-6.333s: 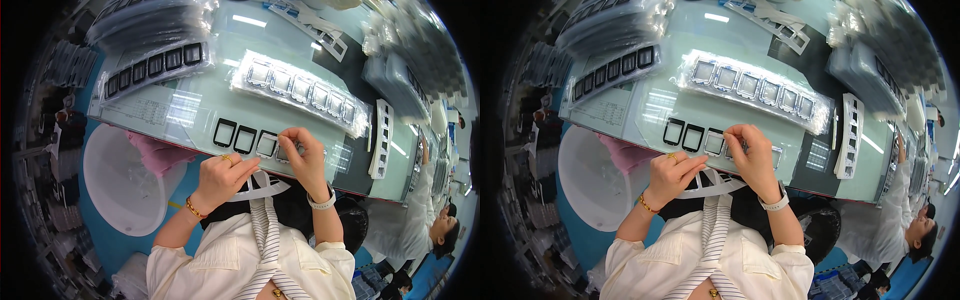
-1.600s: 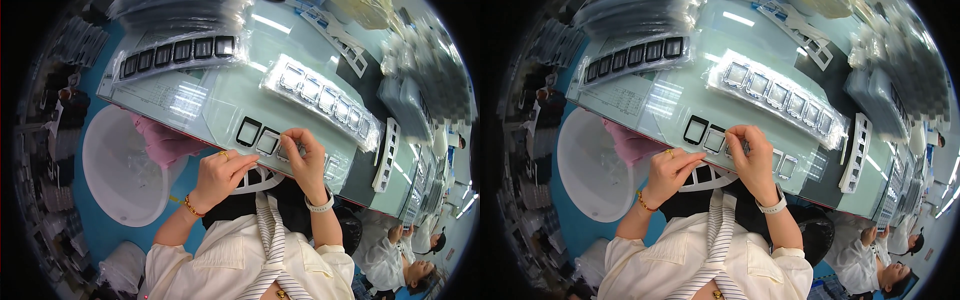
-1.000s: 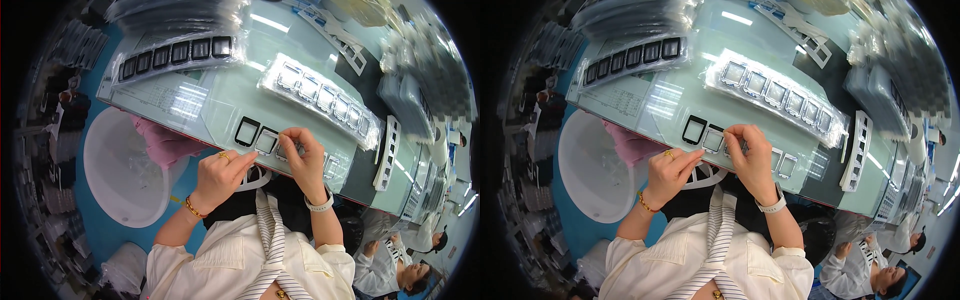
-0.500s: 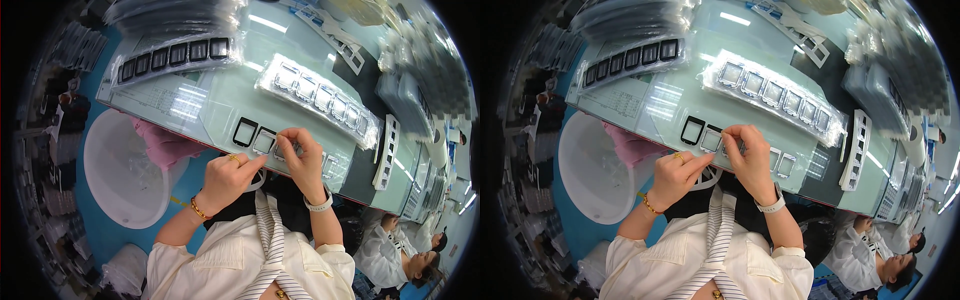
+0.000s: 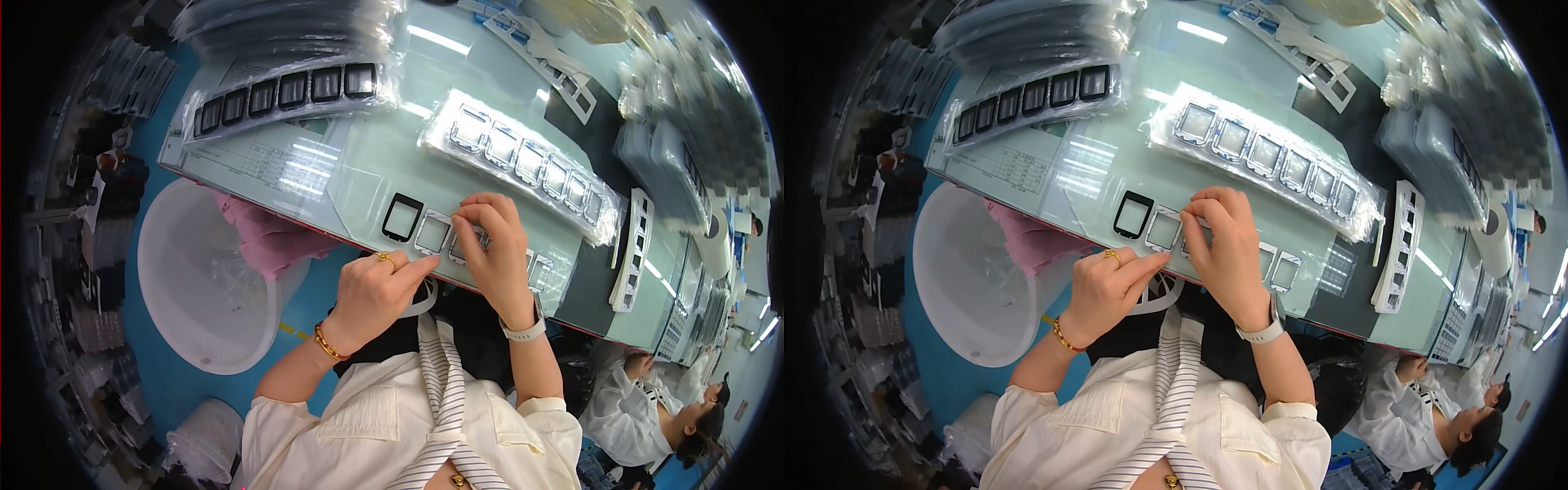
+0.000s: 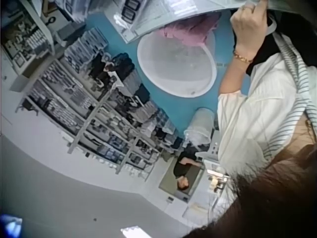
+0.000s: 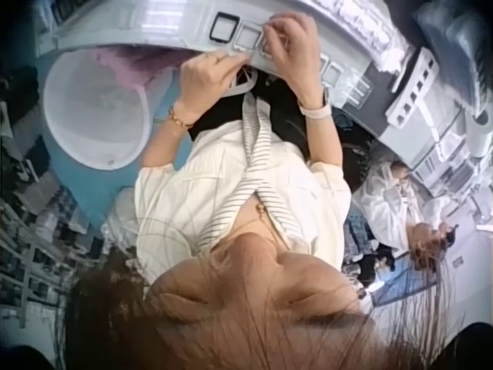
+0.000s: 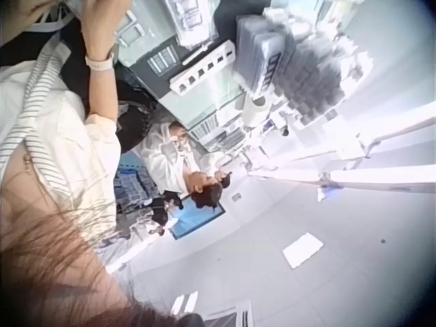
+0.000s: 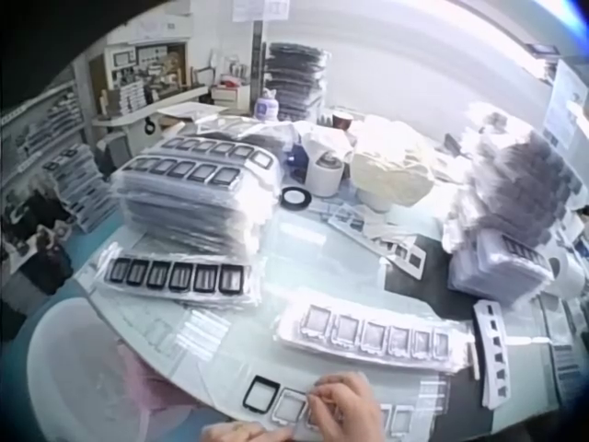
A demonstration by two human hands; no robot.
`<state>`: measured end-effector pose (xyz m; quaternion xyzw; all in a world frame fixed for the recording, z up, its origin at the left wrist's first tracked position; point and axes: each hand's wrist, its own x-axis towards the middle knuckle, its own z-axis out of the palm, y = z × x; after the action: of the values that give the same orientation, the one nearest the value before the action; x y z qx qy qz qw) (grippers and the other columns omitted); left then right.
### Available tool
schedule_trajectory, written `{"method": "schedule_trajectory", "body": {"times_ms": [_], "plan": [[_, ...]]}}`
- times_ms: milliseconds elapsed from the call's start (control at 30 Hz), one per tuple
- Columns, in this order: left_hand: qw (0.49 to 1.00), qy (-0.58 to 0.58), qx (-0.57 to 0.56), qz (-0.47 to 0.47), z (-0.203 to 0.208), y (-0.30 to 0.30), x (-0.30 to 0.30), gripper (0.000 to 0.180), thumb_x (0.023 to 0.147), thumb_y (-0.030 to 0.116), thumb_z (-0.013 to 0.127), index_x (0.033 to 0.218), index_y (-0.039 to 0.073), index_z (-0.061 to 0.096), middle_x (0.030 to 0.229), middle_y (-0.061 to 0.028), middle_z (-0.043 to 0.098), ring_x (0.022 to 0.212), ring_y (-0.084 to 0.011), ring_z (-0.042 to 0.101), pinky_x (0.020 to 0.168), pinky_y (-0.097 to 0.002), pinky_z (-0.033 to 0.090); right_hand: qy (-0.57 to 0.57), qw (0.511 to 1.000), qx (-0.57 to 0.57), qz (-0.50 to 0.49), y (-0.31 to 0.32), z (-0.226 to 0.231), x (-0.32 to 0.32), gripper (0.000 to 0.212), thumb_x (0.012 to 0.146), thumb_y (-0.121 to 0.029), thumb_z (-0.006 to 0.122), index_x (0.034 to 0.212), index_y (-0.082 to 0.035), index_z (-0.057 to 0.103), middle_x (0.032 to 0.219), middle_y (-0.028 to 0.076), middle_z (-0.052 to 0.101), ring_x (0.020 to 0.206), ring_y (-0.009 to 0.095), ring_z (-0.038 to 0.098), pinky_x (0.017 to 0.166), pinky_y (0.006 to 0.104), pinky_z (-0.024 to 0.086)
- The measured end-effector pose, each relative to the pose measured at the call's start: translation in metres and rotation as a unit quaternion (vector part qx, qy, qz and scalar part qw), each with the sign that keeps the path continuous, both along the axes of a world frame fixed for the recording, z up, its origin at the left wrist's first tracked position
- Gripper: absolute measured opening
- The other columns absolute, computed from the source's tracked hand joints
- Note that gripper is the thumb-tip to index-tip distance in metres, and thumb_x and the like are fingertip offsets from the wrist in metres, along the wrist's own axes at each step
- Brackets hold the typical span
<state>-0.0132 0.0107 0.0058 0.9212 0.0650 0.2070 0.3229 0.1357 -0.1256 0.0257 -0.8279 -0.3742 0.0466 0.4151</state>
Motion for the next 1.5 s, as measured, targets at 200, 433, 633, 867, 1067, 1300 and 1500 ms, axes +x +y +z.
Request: {"method": "schedule_trajectory", "body": {"times_ms": [200, 433, 633, 867, 1067, 1300, 1500], "plan": [[1.0, -0.002, -0.004, 0.001, -0.002, 0.0, 0.0, 0.024, 0.085, 0.01, 0.079, 0.108, 0.017, 0.082, 0.069, -0.001, 0.057, 0.059, -0.0208, 0.061, 0.052, -0.0345, 0.047, -0.083, 0.995, -0.043, 0.028, 0.0, 0.001, 0.002, 0.011, 0.088, -0.001, 0.076, 0.098, -0.001, 0.073, 0.112, 0.013, 0.068, 0.101, 0.031, 0.064, 0.084, 0.0399, 0.054], [1.0, -0.003, -0.014, 0.002, -0.001, 0.0, 0.0, 0.022, 0.085, 0.011, 0.079, 0.106, 0.016, 0.082, 0.069, -0.0012, 0.059, 0.062, -0.021, 0.063, 0.053, -0.0347, 0.049, -0.231, 0.964, -0.126, 0.027, -0.011, 0.012, -0.001, 0.033, 0.076, -0.002, 0.077, 0.108, -0.009, 0.076, 0.13, 0.007, 0.065, 0.111, 0.03, 0.06, 0.089, 0.0446, 0.049], [0.999, -0.002, -0.048, -0.012, 0.002, 0.003, -0.001, 0.026, 0.086, 0.013, 0.081, 0.111, 0.013, 0.08, 0.075, -0.0027, 0.067, 0.062, -0.0213, 0.065, 0.054, -0.0331, 0.049, -0.209, 0.967, -0.129, 0.071, -0.012, 0.016, -0.003, 0.043, 0.08, 0.004, 0.069, 0.12, -0.012, 0.076, 0.129, 0.01, 0.068, 0.11, 0.032, 0.061, 0.089, 0.0423, 0.048], [0.941, -0.058, -0.331, -0.024, 0.02, 0.007, -0.022, 0.043, 0.088, 0.014, 0.087, 0.126, 0.002, 0.072, 0.077, -0.0002, 0.069, 0.063, -0.0068, 0.061, 0.056, -0.0272, 0.045, 0.158, 0.954, -0.036, 0.253, -0.021, 0.05, -0.031, 0.04, 0.082, 0.005, 0.072, 0.121, -0.003, 0.071, 0.105, 0.009, 0.073, 0.101, 0.031, 0.065, 0.088, 0.0411, 0.05], [0.904, 0.041, -0.424, -0.042, 0.007, 0.021, -0.032, 0.022, 0.087, 0.01, 0.087, 0.103, 0.001, 0.075, 0.093, -0.0025, 0.07, 0.086, -0.0107, 0.061, 0.081, -0.0274, 0.048, 0.086, 0.986, 0.008, 0.145, -0.021, 0.047, -0.034, 0.023, 0.082, 0.008, 0.073, 0.103, -0.001, 0.072, 0.092, 0.011, 0.07, 0.081, 0.028, 0.069, 0.071, 0.0341, 0.056], [0.932, -0.058, -0.356, -0.036, 0.013, 0.019, -0.026, 0.009, 0.087, 0.0, 0.082, 0.094, 0.002, 0.078, 0.097, -0.0112, 0.078, 0.09, -0.0199, 0.072, 0.077, -0.0307, 0.056, 0.076, 0.978, -0.024, 0.193, -0.017, 0.045, -0.03, 0.018, 0.085, 0.004, 0.076, 0.102, -0.004, 0.073, 0.091, 0.011, 0.07, 0.086, 0.029, 0.068, 0.074, 0.0373, 0.054], [0.93, -0.063, -0.362, -0.016, 0.014, 0.017, -0.024, 0.007, 0.086, 0.0, 0.083, 0.086, 0.001, 0.076, 0.098, -0.0106, 0.078, 0.084, -0.0192, 0.072, 0.075, -0.0309, 0.055, 0.109, 0.976, 0.017, 0.186, -0.006, 0.048, -0.029, 0.016, 0.085, 0.004, 0.077, 0.1, -0.002, 0.072, 0.098, 0.01, 0.071, 0.089, 0.027, 0.069, 0.078, 0.0343, 0.056]]}}
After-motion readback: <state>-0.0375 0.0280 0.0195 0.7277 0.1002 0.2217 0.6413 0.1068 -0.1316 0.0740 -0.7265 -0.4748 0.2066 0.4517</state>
